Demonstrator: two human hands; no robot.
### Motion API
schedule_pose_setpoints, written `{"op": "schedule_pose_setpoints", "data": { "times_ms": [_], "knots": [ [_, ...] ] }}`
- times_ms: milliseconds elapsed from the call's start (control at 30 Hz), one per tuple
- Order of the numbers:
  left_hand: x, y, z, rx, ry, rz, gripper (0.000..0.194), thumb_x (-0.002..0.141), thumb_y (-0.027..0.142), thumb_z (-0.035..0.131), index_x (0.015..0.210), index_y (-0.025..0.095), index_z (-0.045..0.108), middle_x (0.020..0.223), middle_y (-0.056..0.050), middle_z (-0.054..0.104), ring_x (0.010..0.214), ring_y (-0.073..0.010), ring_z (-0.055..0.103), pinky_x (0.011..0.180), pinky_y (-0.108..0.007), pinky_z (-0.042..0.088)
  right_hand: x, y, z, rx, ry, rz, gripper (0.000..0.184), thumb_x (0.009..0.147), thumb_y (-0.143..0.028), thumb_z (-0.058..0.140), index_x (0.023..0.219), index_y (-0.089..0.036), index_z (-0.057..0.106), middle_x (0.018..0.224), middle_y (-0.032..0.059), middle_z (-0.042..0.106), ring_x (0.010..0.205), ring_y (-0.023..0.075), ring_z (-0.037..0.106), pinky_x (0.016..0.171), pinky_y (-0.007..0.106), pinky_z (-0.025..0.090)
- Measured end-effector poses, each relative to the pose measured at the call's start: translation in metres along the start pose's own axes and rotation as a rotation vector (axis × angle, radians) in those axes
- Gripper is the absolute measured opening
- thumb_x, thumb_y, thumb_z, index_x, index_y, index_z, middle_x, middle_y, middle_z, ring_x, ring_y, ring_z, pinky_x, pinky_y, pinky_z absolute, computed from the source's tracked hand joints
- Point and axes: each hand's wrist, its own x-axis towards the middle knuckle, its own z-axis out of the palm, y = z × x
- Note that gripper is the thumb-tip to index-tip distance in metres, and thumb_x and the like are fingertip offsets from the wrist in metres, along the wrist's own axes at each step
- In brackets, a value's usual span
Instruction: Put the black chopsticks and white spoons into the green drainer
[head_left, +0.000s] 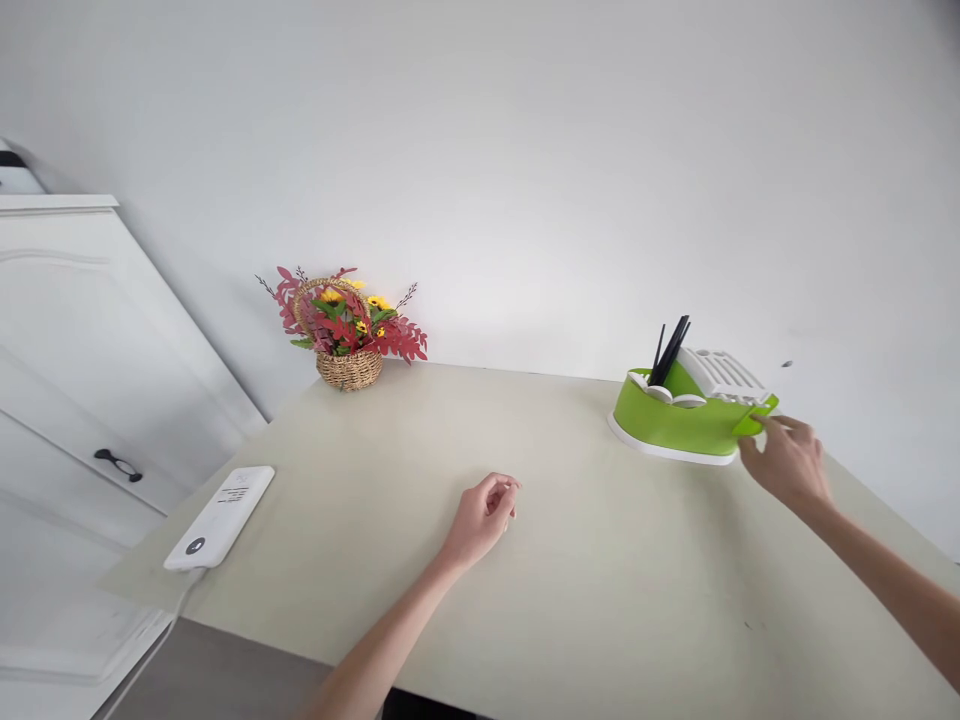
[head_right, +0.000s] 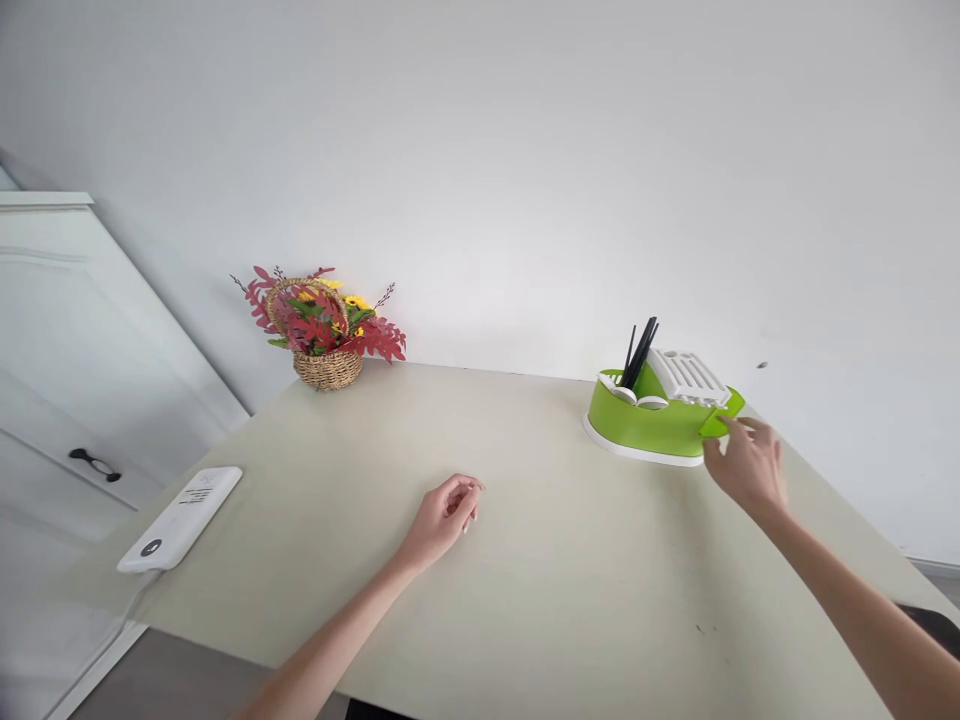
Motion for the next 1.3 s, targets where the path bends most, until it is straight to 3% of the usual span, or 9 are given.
{"op": "schedule_pose_setpoints", "data": {
  "times_ms": [100, 200, 300, 633, 800, 1133, 1300],
  "knots": [
    [-0.005, 0.001, 0.001, 0.089, -0.011, 0.003, 0.035, 0.1, 0.052, 0.054, 0.102, 0.02, 0.068, 0.07, 0.002, 0.061, 0.057, -0.0116, 0.051, 0.054, -0.023, 0.04, -0.012, -0.009, 0.012, 0.01, -0.116, -0.036, 0.07, 0.102, -0.045, 0.027, 0.157, -0.006, 0.041, 0.162, 0.029, 0.033, 0.146, 0.0418, 0.036, 0.112, 0.054, 0.037],
    [-0.006, 0.0, 0.003, 0.146, -0.024, 0.015, 0.035, 0.1, 0.052, 0.053, 0.102, 0.02, 0.068, 0.071, 0.001, 0.061, 0.056, -0.0119, 0.05, 0.054, -0.023, 0.04, -0.02, -0.016, 0.021, 0.007, -0.146, -0.049, 0.076, 0.101, -0.046, 0.027, 0.163, -0.002, 0.023, 0.168, 0.031, 0.018, 0.154, 0.0436, 0.025, 0.119, 0.058, 0.031],
    [-0.006, -0.003, 0.004, 0.156, -0.012, 0.028, 0.034, 0.1, 0.051, 0.052, 0.102, 0.02, 0.068, 0.07, 0.001, 0.061, 0.057, -0.0126, 0.051, 0.055, -0.023, 0.042, -0.026, -0.02, 0.025, -0.006, -0.147, -0.067, 0.079, 0.099, -0.047, 0.031, 0.162, 0.0, 0.021, 0.17, 0.0308, 0.01, 0.158, 0.0436, 0.015, 0.122, 0.058, 0.028],
    [-0.006, -0.009, 0.004, 0.191, 0.013, 0.085, 0.032, 0.101, 0.047, 0.052, 0.101, 0.02, 0.068, 0.069, 0.001, 0.061, 0.061, -0.0139, 0.055, 0.058, -0.025, 0.041, -0.034, -0.023, 0.031, -0.068, -0.117, -0.141, 0.077, 0.097, -0.04, 0.04, 0.16, 0.0, 0.024, 0.169, 0.0318, 0.016, 0.158, 0.0416, 0.015, 0.123, 0.057, 0.027],
    [-0.007, -0.012, 0.005, 0.211, 0.019, 0.112, 0.033, 0.101, 0.047, 0.051, 0.099, 0.019, 0.068, 0.068, 0.001, 0.062, 0.062, -0.0143, 0.056, 0.061, -0.025, 0.041, -0.044, -0.033, 0.033, -0.074, -0.084, -0.2, 0.08, 0.097, -0.038, 0.041, 0.162, 0.002, 0.016, 0.168, 0.0348, 0.013, 0.156, 0.0468, 0.018, 0.122, 0.06, 0.027],
    [-0.007, -0.014, 0.004, 0.24, 0.009, 0.14, 0.032, 0.101, 0.047, 0.051, 0.101, 0.02, 0.068, 0.069, 0.001, 0.063, 0.062, -0.0154, 0.057, 0.061, -0.026, 0.041, -0.075, -0.071, 0.035, -0.054, -0.034, -0.315, 0.09, 0.099, -0.035, 0.044, 0.166, -0.008, -0.011, 0.172, 0.0299, 0.0, 0.156, 0.0503, 0.017, 0.119, 0.062, 0.029],
    [-0.007, -0.016, 0.003, 0.255, 0.022, 0.159, 0.033, 0.101, 0.047, 0.049, 0.1, 0.02, 0.068, 0.067, 0.001, 0.062, 0.062, -0.0155, 0.058, 0.061, -0.026, 0.042, -0.094, -0.103, 0.035, -0.013, -0.007, -0.344, 0.086, 0.102, -0.032, 0.04, 0.166, -0.01, -0.013, 0.172, 0.0299, -0.003, 0.156, 0.0524, 0.013, 0.119, 0.064, 0.029]
  ]
}}
